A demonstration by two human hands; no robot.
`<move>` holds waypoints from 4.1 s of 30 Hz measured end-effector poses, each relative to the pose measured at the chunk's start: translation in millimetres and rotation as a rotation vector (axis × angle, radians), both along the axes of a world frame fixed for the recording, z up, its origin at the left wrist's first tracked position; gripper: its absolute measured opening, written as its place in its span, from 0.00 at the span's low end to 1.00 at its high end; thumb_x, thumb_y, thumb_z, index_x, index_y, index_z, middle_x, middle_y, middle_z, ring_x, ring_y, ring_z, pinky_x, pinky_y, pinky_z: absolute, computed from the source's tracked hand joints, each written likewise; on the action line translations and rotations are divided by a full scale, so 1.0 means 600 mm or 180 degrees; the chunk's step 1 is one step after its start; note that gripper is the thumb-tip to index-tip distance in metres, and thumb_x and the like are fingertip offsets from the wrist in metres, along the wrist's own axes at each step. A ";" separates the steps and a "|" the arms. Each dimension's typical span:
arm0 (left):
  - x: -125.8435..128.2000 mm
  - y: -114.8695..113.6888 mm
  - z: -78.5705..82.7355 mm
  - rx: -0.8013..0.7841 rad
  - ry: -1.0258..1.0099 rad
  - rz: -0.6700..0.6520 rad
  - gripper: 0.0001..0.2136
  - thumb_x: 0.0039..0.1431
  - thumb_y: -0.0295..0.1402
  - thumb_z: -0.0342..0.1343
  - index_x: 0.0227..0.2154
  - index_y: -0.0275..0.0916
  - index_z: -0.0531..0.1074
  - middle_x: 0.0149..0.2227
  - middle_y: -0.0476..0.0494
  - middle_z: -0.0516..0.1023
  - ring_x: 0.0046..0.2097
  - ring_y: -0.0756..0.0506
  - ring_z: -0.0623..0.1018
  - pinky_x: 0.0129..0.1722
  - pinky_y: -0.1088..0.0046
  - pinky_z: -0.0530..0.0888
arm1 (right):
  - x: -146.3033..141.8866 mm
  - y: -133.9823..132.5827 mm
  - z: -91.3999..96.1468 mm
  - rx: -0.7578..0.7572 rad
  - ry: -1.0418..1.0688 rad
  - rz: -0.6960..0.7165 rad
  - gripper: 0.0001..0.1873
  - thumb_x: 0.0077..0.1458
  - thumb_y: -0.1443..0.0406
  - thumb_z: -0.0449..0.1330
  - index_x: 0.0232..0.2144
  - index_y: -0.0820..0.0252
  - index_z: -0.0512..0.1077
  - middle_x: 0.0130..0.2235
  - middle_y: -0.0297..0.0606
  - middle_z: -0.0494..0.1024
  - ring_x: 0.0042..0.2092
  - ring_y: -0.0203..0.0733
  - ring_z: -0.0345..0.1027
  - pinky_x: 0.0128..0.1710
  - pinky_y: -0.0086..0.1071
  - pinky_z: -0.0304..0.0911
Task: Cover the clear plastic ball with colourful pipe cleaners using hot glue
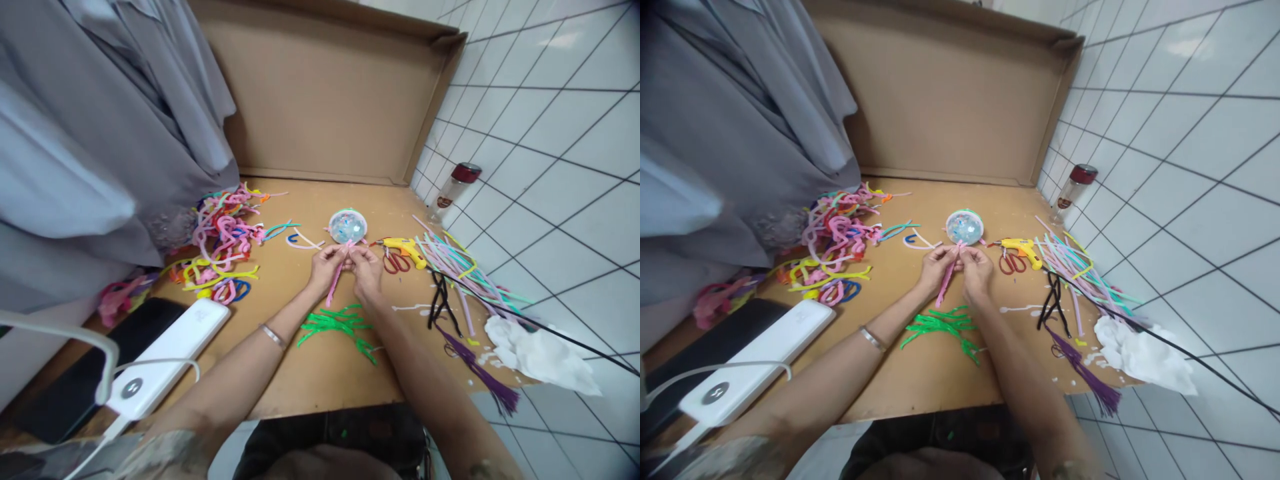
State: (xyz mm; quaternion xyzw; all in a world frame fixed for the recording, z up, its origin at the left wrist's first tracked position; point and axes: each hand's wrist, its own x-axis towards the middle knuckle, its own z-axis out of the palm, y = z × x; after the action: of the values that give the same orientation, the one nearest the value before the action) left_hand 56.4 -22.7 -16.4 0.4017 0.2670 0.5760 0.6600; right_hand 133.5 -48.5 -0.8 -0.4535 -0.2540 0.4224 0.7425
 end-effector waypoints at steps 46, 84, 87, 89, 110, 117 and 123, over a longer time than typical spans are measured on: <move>0.006 -0.009 0.006 -0.0085 -0.0060 0.0136 0.14 0.36 0.38 0.71 0.24 0.36 0.75 0.25 0.50 0.78 0.27 0.52 0.74 0.33 0.74 0.72 | 0.007 -0.011 0.012 -0.0101 -0.0234 0.0130 0.06 0.41 0.63 0.64 0.23 0.61 0.73 0.20 0.28 0.75 0.21 0.30 0.65 0.25 0.26 0.67; 0.004 -0.009 0.010 0.0471 0.0518 0.0274 0.09 0.43 0.36 0.68 0.25 0.37 0.78 0.28 0.46 0.80 0.31 0.49 0.77 0.38 0.71 0.74 | 0.032 -0.004 0.021 -0.0080 -0.0532 0.0021 0.03 0.38 0.67 0.62 0.20 0.61 0.71 0.18 0.29 0.73 0.18 0.28 0.63 0.20 0.23 0.63; 0.005 -0.009 0.010 0.0473 0.0480 0.0255 0.10 0.42 0.37 0.69 0.25 0.36 0.77 0.27 0.46 0.80 0.30 0.49 0.77 0.37 0.71 0.74 | 0.030 -0.003 0.022 -0.0043 -0.0533 -0.0083 0.02 0.36 0.67 0.61 0.19 0.61 0.71 0.18 0.28 0.73 0.18 0.28 0.62 0.19 0.23 0.62; 0.006 -0.009 0.009 0.0468 0.0479 0.0264 0.11 0.41 0.38 0.69 0.24 0.36 0.77 0.26 0.47 0.80 0.29 0.50 0.76 0.36 0.72 0.73 | 0.029 -0.003 0.023 -0.0035 -0.0578 -0.0110 0.03 0.36 0.66 0.61 0.19 0.61 0.71 0.18 0.28 0.73 0.18 0.27 0.62 0.19 0.23 0.61; -0.008 -0.003 0.011 0.0862 0.0911 0.0734 0.06 0.48 0.33 0.64 0.26 0.36 0.76 0.27 0.47 0.79 0.31 0.50 0.75 0.37 0.73 0.71 | 0.042 -0.004 0.022 -0.0050 -0.1192 -0.0008 0.19 0.38 0.51 0.67 0.24 0.60 0.72 0.22 0.29 0.71 0.22 0.30 0.60 0.22 0.26 0.55; -0.009 -0.010 0.017 0.1040 0.0949 0.0647 0.06 0.50 0.34 0.63 0.27 0.36 0.77 0.29 0.45 0.80 0.33 0.48 0.77 0.38 0.72 0.73 | 0.043 -0.005 0.025 -0.0085 -0.1236 0.0133 0.15 0.37 0.54 0.66 0.23 0.60 0.73 0.19 0.29 0.70 0.22 0.31 0.58 0.23 0.27 0.55; -0.009 -0.016 0.025 0.0988 0.0918 0.0596 0.07 0.49 0.35 0.64 0.26 0.36 0.76 0.29 0.45 0.79 0.34 0.48 0.77 0.39 0.72 0.72 | 0.040 -0.004 0.024 0.0046 -0.1220 -0.0049 0.13 0.37 0.57 0.65 0.22 0.60 0.72 0.20 0.30 0.71 0.22 0.31 0.59 0.24 0.28 0.57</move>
State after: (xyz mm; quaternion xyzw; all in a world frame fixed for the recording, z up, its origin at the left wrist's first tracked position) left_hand 51.1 -32.2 -1.2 0.5500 0.3028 0.6055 0.4890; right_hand 157.6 -51.0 13.6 -0.5222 -0.3904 0.3208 0.6870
